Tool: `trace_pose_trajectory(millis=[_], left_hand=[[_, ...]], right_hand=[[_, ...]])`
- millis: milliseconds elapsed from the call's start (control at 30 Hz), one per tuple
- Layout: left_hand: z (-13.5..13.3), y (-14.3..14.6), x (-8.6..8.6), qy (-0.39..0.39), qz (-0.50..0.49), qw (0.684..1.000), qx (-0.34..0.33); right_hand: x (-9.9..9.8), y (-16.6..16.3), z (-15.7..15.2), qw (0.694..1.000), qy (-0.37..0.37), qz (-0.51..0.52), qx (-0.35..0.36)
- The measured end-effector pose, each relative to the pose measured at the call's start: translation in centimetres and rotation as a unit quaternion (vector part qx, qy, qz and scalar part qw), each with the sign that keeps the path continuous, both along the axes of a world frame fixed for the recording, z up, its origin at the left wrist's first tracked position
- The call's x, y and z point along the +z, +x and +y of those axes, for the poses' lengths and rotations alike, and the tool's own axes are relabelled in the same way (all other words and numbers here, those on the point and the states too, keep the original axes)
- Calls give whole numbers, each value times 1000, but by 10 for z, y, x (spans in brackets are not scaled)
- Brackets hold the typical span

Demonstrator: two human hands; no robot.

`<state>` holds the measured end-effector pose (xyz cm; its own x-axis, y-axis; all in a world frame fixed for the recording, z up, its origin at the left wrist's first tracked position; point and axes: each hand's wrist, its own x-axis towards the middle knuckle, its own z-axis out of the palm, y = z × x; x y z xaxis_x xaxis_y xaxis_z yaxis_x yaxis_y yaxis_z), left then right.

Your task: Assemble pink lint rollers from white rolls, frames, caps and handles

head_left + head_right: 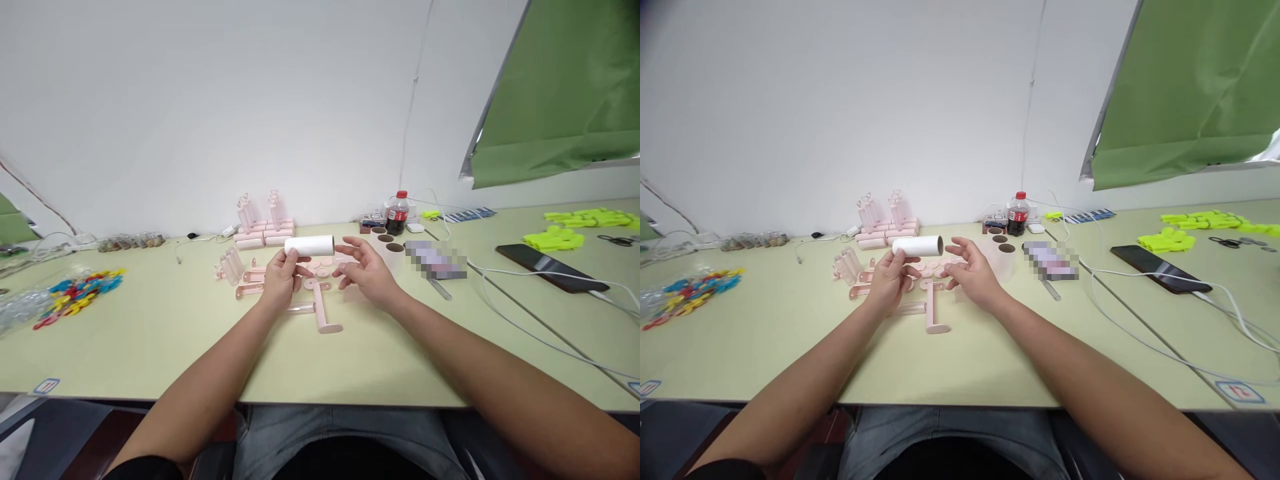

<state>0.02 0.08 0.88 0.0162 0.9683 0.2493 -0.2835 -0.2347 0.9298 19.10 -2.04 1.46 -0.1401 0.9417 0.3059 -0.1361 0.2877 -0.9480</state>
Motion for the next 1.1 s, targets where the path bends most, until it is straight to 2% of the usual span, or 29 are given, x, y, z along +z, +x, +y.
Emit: trace_pose_trajectory(millis=[200, 267, 333, 433, 533, 600, 633, 767, 933, 1033, 1100], left_hand=[[-13, 6, 0, -24, 74, 982, -169], [-16, 8, 1, -31, 115, 978, -173], [-18, 9, 3, -28, 150, 978, -144], [-19, 8, 3, -1, 190, 977, -99], [-17, 6, -2, 37, 237, 967, -88], [-15, 4, -7, 61, 268, 957, -91], [-15, 3, -9, 71, 280, 953, -92], [-14, 2, -11, 86, 303, 945, -85], [-16, 3, -6, 81, 303, 947, -69], [-16, 4, -6, 81, 299, 948, -70], [-16, 4, -7, 84, 300, 948, -69]], right_hand=[[0, -2, -5, 997, 75, -11, -5], [4, -1, -8, 994, 103, -19, -44], [11, 5, -7, 982, 152, -30, -111], [22, 28, -2, 936, 247, -57, -243], [34, 60, 9, 862, 298, -121, -392], [41, 80, 16, 827, 271, -164, -465], [43, 88, 19, 819, 242, -191, -484], [52, 111, 22, 822, 137, -308, -458], [60, 125, 16, 810, 72, -336, -475], [55, 128, 23, 803, 49, -345, -483], [45, 129, 33, 805, 59, -347, -477]])
